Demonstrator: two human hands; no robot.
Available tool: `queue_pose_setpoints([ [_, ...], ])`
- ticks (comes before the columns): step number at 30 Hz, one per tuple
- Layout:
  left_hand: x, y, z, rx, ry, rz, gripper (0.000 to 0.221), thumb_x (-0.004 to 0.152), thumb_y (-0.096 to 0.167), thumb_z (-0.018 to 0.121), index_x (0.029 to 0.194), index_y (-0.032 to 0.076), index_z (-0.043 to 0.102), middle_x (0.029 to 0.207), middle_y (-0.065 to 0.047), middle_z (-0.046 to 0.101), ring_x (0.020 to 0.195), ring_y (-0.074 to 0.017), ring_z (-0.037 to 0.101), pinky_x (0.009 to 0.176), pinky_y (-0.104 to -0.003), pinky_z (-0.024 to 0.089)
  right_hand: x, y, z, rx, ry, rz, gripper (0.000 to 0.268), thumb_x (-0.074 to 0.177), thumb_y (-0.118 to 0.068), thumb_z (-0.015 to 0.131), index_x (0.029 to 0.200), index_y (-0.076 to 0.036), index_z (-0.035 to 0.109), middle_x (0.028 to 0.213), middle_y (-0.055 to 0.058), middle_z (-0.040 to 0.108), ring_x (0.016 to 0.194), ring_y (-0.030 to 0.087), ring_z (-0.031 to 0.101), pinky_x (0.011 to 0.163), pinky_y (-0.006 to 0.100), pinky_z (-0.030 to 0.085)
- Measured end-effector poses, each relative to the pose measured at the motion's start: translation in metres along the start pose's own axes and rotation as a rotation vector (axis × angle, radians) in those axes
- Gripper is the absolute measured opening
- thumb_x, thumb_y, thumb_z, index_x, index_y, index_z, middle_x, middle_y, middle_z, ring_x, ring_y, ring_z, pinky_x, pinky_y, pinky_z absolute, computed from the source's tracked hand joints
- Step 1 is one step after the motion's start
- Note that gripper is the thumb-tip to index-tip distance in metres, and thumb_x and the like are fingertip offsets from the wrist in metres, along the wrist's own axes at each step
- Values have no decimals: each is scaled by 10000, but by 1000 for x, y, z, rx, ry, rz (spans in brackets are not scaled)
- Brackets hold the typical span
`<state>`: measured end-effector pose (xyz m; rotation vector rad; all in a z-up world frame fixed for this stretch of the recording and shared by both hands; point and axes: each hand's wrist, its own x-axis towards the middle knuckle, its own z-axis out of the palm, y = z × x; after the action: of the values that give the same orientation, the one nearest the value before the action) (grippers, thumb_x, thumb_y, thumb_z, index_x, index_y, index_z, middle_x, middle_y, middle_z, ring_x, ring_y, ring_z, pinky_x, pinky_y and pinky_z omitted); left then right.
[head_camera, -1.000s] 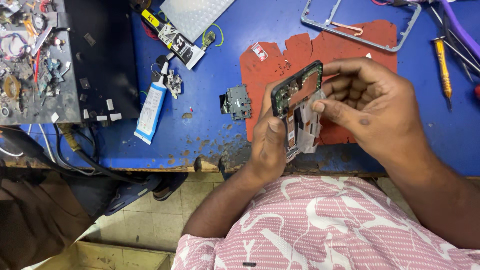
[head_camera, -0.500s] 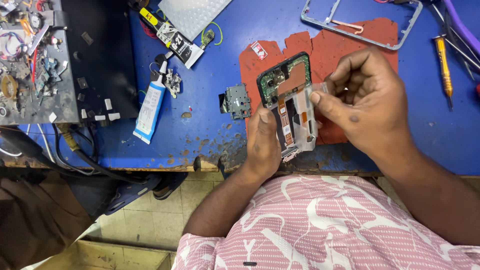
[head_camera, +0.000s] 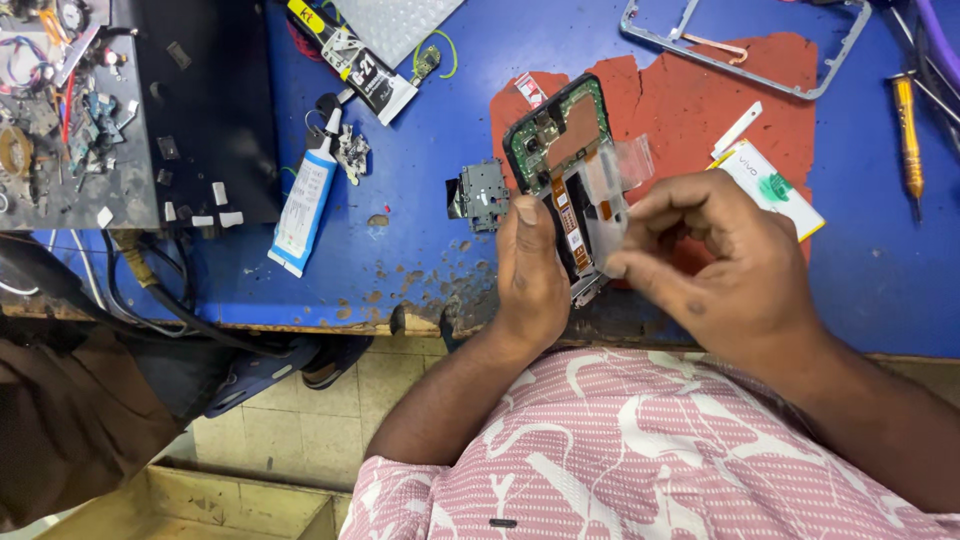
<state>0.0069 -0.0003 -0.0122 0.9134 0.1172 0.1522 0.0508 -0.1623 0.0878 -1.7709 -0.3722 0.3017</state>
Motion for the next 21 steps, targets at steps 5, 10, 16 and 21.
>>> queue_pose_setpoints([
  [5,0,10,8,20,20,-35,498,1139,477,382,1270,20,532,1133,-60,642,1023,-123,616,927,-288,529,5,1,3,-79,62,-15,308,927,1,773,1110,3,526,990,80,671,904,104,698,767,248,624],
  [10,3,17,12,139,3,-17,444,1169,417,456,1320,8,540,1105,-61,654,982,-108,623,892,-282,547,7,6,1,-550,109,-217,344,925,-56,849,1017,20,527,880,100,637,731,119,659,589,255,557],
  [16,9,26,15,144,-58,-58,356,1047,154,671,1312,-43,539,1117,-150,689,992,-181,698,902,-345,591,7,6,-3,-457,106,-83,325,894,-83,870,994,6,574,835,96,653,706,117,642,593,248,534],
  [21,6,35,11,-63,-163,-128,449,1131,330,546,1391,-34,507,1146,-124,672,976,-157,689,869,-318,599,20,-20,-12,-401,124,-326,183,927,-8,808,1017,22,652,941,119,680,835,167,677,720,284,538],
])
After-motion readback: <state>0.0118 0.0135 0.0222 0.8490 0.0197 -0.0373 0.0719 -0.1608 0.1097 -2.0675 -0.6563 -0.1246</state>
